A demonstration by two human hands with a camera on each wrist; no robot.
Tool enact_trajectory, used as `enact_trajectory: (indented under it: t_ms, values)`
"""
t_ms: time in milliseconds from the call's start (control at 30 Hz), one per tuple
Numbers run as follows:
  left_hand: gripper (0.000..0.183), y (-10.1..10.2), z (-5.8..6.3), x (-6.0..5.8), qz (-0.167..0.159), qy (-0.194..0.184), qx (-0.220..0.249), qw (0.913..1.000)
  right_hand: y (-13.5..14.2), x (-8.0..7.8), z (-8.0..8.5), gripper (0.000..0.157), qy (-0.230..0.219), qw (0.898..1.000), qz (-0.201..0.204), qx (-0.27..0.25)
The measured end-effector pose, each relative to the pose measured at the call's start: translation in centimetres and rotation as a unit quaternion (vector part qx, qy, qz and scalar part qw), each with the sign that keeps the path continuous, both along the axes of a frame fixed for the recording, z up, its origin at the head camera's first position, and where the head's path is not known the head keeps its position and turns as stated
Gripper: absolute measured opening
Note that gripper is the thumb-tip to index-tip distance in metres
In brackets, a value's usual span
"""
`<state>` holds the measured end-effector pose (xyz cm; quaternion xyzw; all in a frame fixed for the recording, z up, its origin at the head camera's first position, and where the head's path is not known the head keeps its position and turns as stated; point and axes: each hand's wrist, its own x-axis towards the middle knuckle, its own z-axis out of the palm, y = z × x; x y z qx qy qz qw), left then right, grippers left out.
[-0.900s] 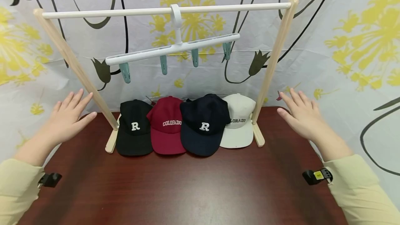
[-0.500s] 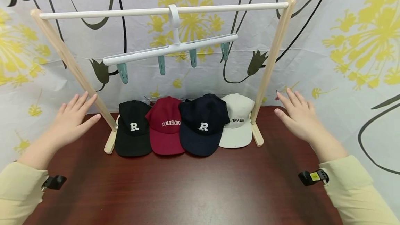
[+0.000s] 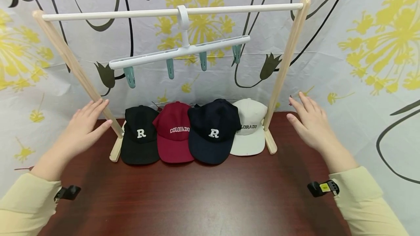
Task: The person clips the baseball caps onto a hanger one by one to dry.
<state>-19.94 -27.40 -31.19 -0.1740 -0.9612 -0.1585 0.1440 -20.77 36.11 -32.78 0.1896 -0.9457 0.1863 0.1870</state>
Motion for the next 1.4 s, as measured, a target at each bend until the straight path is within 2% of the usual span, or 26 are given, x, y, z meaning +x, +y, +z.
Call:
enact_trajectory:
  t_ms: [233,533,933,1200,1400]
  values:
    - [0.061,0.6,-0.4,-0.2,-0.023,0.027,0.030,0.9989,-0.6,-0.1,-0.4,0.044,0.045,0.999,0.011,-0.025]
    - [0.060,2.0,-0.4,0.2,-0.022,0.019,0.050,0.9983,-1.3,0.0,-0.8,0.040,0.064,0.997,0.015,-0.051]
    - [0.059,3.1,-1.0,0.2,0.001,-0.035,0.106,0.9937,-2.8,0.1,-2.0,0.042,0.044,0.994,0.013,-0.098]
    - [0.057,3.7,-1.9,0.2,0.002,-0.037,0.134,0.9903,-3.9,0.3,-2.5,0.041,0.055,0.991,0.020,-0.122]
    - [0.054,4.7,-2.3,0.1,0.004,-0.038,0.160,0.9864,-4.6,0.4,-3.1,0.042,0.037,0.989,0.018,-0.143]
